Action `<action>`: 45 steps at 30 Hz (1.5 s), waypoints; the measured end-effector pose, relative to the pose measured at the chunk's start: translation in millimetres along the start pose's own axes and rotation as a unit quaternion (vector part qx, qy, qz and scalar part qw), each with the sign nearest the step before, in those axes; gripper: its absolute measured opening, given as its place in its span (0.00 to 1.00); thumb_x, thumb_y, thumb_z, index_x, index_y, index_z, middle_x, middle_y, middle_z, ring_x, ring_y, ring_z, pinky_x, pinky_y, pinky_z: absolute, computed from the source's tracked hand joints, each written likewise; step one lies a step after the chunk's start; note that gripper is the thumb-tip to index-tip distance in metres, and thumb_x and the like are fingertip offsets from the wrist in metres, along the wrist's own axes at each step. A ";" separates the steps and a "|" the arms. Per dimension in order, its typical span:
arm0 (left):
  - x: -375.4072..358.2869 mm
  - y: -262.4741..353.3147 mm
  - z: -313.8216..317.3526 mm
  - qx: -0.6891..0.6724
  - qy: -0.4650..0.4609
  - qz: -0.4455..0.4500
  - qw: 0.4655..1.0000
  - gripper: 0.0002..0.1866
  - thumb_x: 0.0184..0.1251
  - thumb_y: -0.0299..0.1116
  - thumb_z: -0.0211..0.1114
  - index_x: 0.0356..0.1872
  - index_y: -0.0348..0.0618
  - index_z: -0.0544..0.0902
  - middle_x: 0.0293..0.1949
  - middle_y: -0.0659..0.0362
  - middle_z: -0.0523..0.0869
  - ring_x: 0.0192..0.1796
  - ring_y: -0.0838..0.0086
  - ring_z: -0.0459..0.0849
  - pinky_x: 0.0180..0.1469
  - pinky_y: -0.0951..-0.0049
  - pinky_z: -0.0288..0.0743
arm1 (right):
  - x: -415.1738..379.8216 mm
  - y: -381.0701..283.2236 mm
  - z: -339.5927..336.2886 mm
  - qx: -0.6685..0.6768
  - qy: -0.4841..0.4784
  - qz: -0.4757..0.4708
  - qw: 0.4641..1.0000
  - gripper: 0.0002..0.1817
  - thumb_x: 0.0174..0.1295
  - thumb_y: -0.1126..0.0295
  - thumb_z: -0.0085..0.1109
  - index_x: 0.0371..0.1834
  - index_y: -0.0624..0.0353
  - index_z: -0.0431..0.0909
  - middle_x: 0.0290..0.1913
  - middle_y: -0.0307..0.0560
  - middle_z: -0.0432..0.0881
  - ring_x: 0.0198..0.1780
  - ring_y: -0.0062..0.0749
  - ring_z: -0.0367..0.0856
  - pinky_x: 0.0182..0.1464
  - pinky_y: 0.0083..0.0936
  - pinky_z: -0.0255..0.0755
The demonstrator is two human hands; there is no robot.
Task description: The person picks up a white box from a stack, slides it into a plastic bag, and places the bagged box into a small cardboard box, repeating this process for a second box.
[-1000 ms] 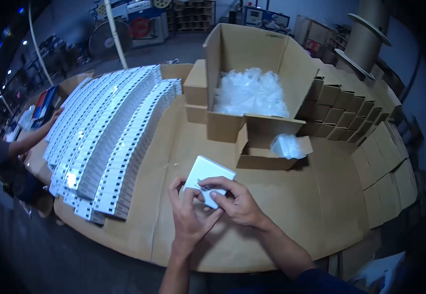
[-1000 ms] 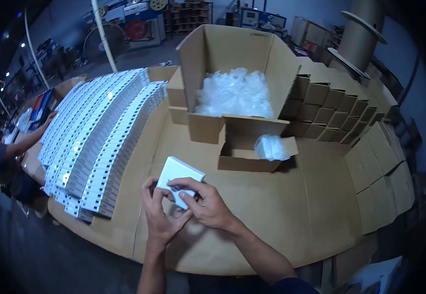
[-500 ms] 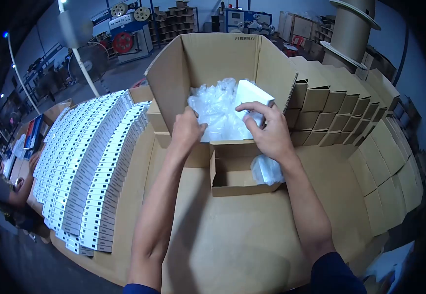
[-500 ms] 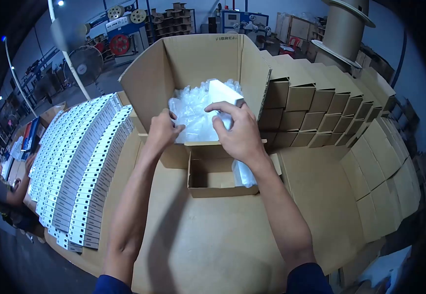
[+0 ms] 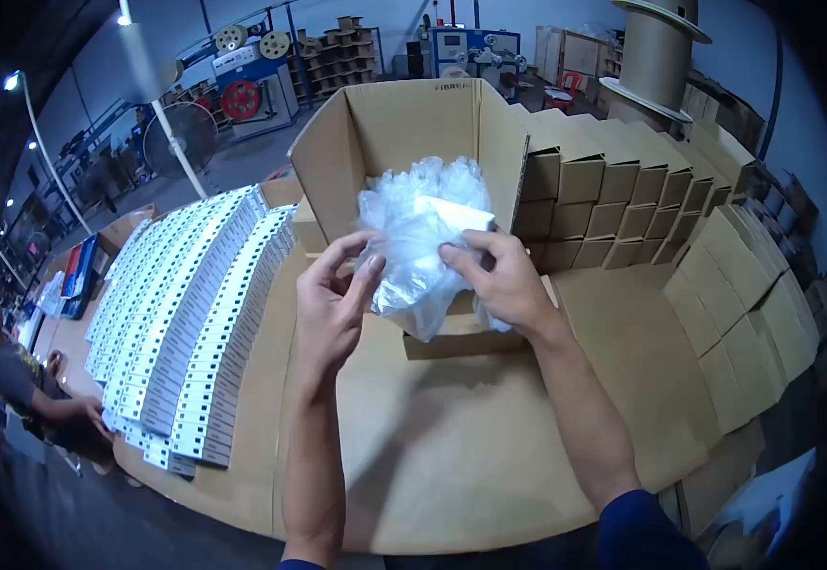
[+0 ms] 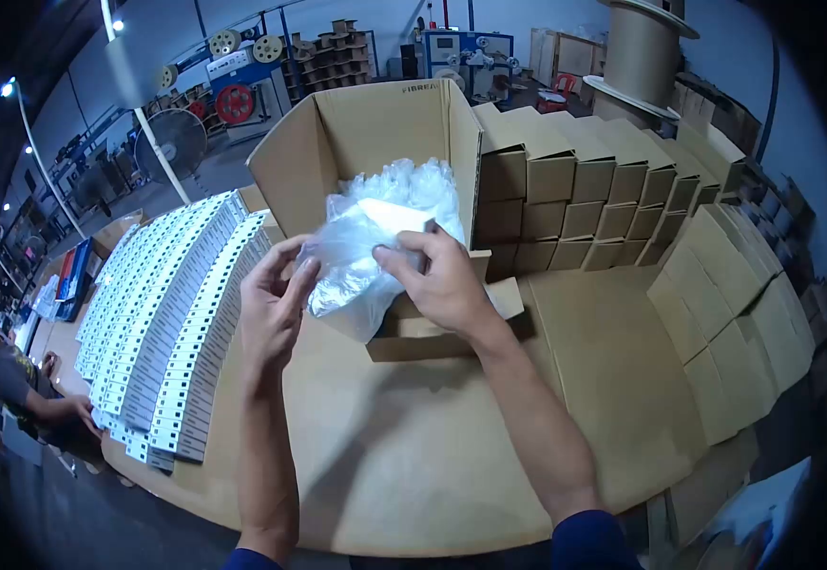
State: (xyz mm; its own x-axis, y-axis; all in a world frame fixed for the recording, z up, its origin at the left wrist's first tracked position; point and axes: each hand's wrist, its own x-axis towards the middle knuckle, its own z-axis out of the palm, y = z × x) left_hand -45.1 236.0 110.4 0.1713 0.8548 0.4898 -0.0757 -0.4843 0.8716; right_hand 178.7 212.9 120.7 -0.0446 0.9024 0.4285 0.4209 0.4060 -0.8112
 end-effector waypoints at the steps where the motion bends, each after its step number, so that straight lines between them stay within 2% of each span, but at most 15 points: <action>1: -15.6 9.2 7.3 -0.038 0.031 0.001 0.999 0.12 0.76 0.26 0.67 0.56 0.33 0.83 0.43 0.60 0.87 0.28 0.87 0.77 0.27 0.83 0.70 | -20.1 0.5 2.1 0.043 0.018 0.018 0.999 0.16 0.72 0.60 0.66 0.36 0.64 0.86 0.29 0.37 0.79 0.32 0.19 0.69 0.36 0.23 0.65; 7: -138.1 -30.6 37.1 -0.378 0.094 -0.138 0.911 0.19 0.87 0.40 0.51 0.64 0.35 0.73 0.49 0.55 0.79 0.47 0.72 0.84 0.51 0.72 0.83 | -165.6 23.5 51.6 0.210 0.241 0.124 0.939 0.17 0.74 0.59 0.65 0.35 0.64 0.86 0.27 0.30 0.77 0.30 0.12 0.65 0.32 0.19 0.60; 9: -195.5 -52.9 55.2 -0.237 0.025 -0.154 0.959 0.27 0.83 0.47 0.56 0.68 0.32 0.71 0.59 0.52 0.80 0.60 0.70 0.81 0.63 0.68 0.76 | -206.7 23.7 66.2 0.197 0.276 0.178 0.924 0.17 0.75 0.59 0.64 0.35 0.64 0.86 0.28 0.30 0.79 0.30 0.12 0.66 0.32 0.18 0.60; 11: -216.8 -24.3 80.3 -0.110 0.021 -0.138 0.984 0.21 0.72 0.24 0.69 0.63 0.31 0.75 0.52 0.55 0.83 0.52 0.75 0.83 0.49 0.76 0.79 | -234.9 22.7 82.7 0.193 0.298 0.185 0.917 0.16 0.75 0.60 0.64 0.36 0.64 0.86 0.30 0.31 0.81 0.32 0.12 0.68 0.34 0.17 0.63; 15: -249.4 -21.9 93.4 -0.033 0.032 -0.183 0.982 0.24 0.66 0.22 0.75 0.61 0.33 0.76 0.45 0.58 0.86 0.44 0.77 0.85 0.47 0.78 0.81 | -288.2 31.5 93.8 0.267 0.289 0.205 0.896 0.13 0.75 0.64 0.64 0.43 0.65 0.86 0.37 0.32 0.85 0.38 0.13 0.76 0.41 0.17 0.70; 16: -253.1 -21.6 90.5 -0.025 0.022 -0.182 0.983 0.25 0.65 0.23 0.76 0.60 0.33 0.77 0.44 0.59 0.86 0.43 0.78 0.86 0.47 0.77 0.82 | -296.5 30.1 84.5 0.317 0.265 0.215 0.885 0.12 0.71 0.68 0.68 0.51 0.67 0.85 0.46 0.38 0.86 0.46 0.18 0.81 0.51 0.19 0.74; 20: -255.5 -11.4 58.2 -0.036 -0.111 -0.181 0.977 0.31 0.56 0.24 0.83 0.60 0.33 0.77 0.49 0.56 0.86 0.45 0.79 0.86 0.47 0.76 0.83 | -316.8 34.8 36.9 0.329 0.157 0.196 0.910 0.19 0.64 0.72 0.75 0.55 0.69 0.83 0.54 0.47 0.83 0.52 0.25 0.82 0.56 0.22 0.77; 23: -248.0 1.2 41.5 0.002 -0.197 -0.198 0.960 0.33 0.54 0.25 0.84 0.61 0.33 0.77 0.52 0.56 0.85 0.46 0.78 0.86 0.48 0.76 0.83 | -321.0 33.4 23.7 0.259 0.027 0.236 0.936 0.21 0.63 0.71 0.76 0.56 0.69 0.83 0.52 0.46 0.84 0.51 0.24 0.82 0.54 0.22 0.77; 27: -241.4 -8.6 30.5 -0.020 -0.246 -0.148 0.958 0.33 0.54 0.26 0.85 0.61 0.34 0.77 0.54 0.57 0.84 0.45 0.80 0.85 0.45 0.77 0.82 | -330.1 36.5 39.0 0.319 0.013 0.295 0.900 0.16 0.64 0.71 0.75 0.50 0.70 0.85 0.48 0.43 0.85 0.48 0.20 0.81 0.49 0.18 0.76; 28: -238.6 -3.8 26.5 -0.002 -0.235 -0.200 0.951 0.30 0.58 0.25 0.82 0.61 0.34 0.77 0.54 0.57 0.84 0.42 0.81 0.84 0.42 0.79 0.80 | -327.8 28.8 45.1 0.337 0.051 0.278 0.898 0.12 0.66 0.72 0.74 0.45 0.70 0.86 0.43 0.42 0.86 0.45 0.20 0.80 0.46 0.20 0.75; 31: -235.8 -2.8 29.2 0.122 -0.069 -0.144 0.980 0.31 0.58 0.25 0.81 0.62 0.37 0.77 0.53 0.53 0.84 0.42 0.76 0.84 0.42 0.76 0.79 | -329.8 32.2 61.8 0.235 0.140 0.225 0.935 0.10 0.67 0.72 0.72 0.42 0.71 0.87 0.39 0.41 0.86 0.43 0.20 0.79 0.45 0.23 0.74; 32: -234.5 0.6 32.1 0.266 -0.019 0.014 0.964 0.29 0.54 0.27 0.81 0.59 0.40 0.81 0.50 0.51 0.84 0.43 0.69 0.84 0.42 0.70 0.77 | -328.0 29.5 65.5 0.231 0.170 0.207 0.935 0.09 0.67 0.72 0.72 0.41 0.69 0.88 0.38 0.43 0.85 0.41 0.21 0.78 0.44 0.25 0.74; 35: -246.9 1.8 41.9 0.352 -0.001 0.156 0.923 0.25 0.49 0.28 0.83 0.51 0.43 0.85 0.48 0.53 0.83 0.46 0.65 0.83 0.43 0.66 0.75 | -330.3 30.1 72.9 0.133 0.192 0.182 0.955 0.09 0.65 0.71 0.73 0.40 0.67 0.88 0.38 0.45 0.85 0.39 0.23 0.78 0.43 0.23 0.73; 42: -237.6 -5.1 71.1 0.340 -0.084 0.169 0.921 0.14 0.53 0.28 0.80 0.38 0.44 0.84 0.38 0.59 0.84 0.44 0.64 0.83 0.47 0.63 0.72 | -333.5 21.5 77.5 0.097 0.161 0.234 0.954 0.10 0.66 0.67 0.73 0.39 0.64 0.89 0.39 0.50 0.84 0.40 0.32 0.80 0.44 0.31 0.74; 45: -224.4 -6.4 67.5 0.325 -0.109 0.137 0.930 0.10 0.60 0.27 0.78 0.35 0.41 0.82 0.27 0.57 0.82 0.31 0.68 0.83 0.37 0.66 0.73 | -326.6 13.0 65.3 -0.008 0.133 0.131 0.982 0.10 0.67 0.66 0.71 0.37 0.64 0.87 0.38 0.54 0.82 0.39 0.40 0.79 0.43 0.33 0.74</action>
State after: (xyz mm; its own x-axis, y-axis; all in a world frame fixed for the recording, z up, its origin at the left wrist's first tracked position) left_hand -16.7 34.7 -6.4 0.4328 0.6595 0.6146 0.4514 -0.7487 0.4855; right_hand 139.6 -67.2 -55.7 0.3044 0.9054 0.2960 0.4009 0.1601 -0.9020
